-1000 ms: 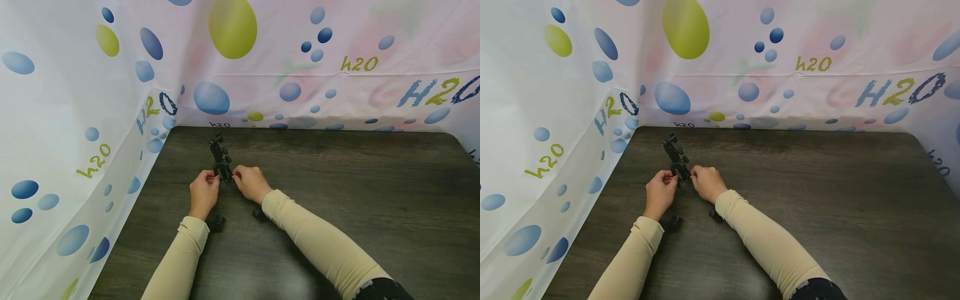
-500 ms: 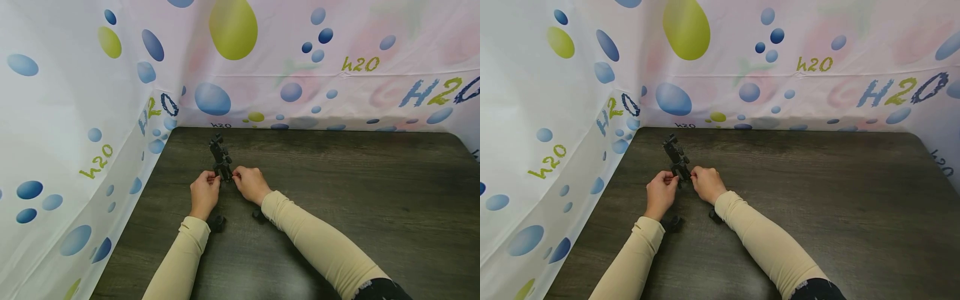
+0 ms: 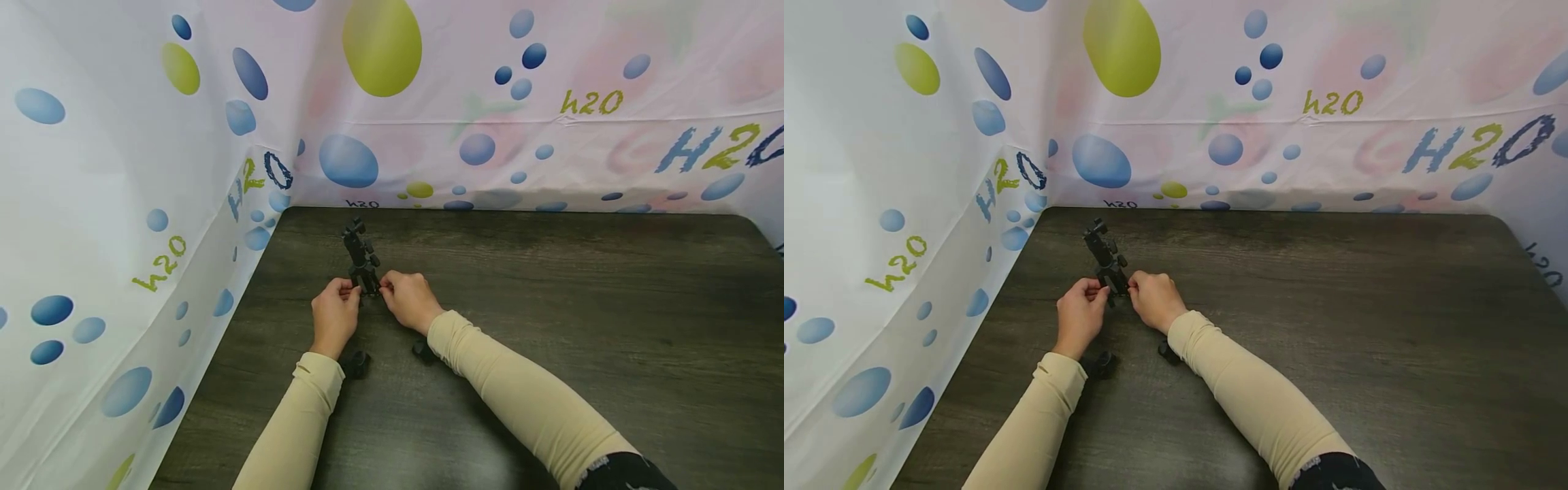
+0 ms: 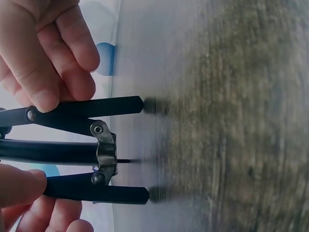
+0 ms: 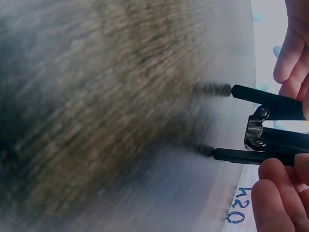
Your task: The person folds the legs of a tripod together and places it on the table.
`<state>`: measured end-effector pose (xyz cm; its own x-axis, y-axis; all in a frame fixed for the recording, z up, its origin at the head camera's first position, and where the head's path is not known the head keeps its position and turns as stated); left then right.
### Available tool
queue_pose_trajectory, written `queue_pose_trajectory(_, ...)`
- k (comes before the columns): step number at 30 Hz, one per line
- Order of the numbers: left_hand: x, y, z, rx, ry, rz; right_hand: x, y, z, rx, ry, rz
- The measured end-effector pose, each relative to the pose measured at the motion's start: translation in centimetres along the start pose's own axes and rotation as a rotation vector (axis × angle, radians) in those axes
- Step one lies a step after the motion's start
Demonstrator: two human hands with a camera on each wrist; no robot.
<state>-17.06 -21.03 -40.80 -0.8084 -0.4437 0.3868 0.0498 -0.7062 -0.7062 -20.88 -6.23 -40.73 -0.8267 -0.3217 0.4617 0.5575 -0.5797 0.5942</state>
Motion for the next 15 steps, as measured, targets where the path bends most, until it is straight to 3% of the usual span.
queue_pose_trajectory(15,0.53,0.12,-0.24,0.015,0.004,0.004,-0.24,0.15,-0.32,0.015,0.012,-0.009)
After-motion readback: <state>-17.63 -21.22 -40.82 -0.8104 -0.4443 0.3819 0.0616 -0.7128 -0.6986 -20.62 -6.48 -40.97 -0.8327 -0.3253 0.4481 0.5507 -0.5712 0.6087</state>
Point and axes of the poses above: each hand's wrist, its own x-axis towards the middle knuckle, its own z-axis out of the back of the hand, y = z × x, the point moved 4 cm from there along x, towards the middle knuckle, and after that the axes turned 12 degrees about -y, right-handed, at the moved point
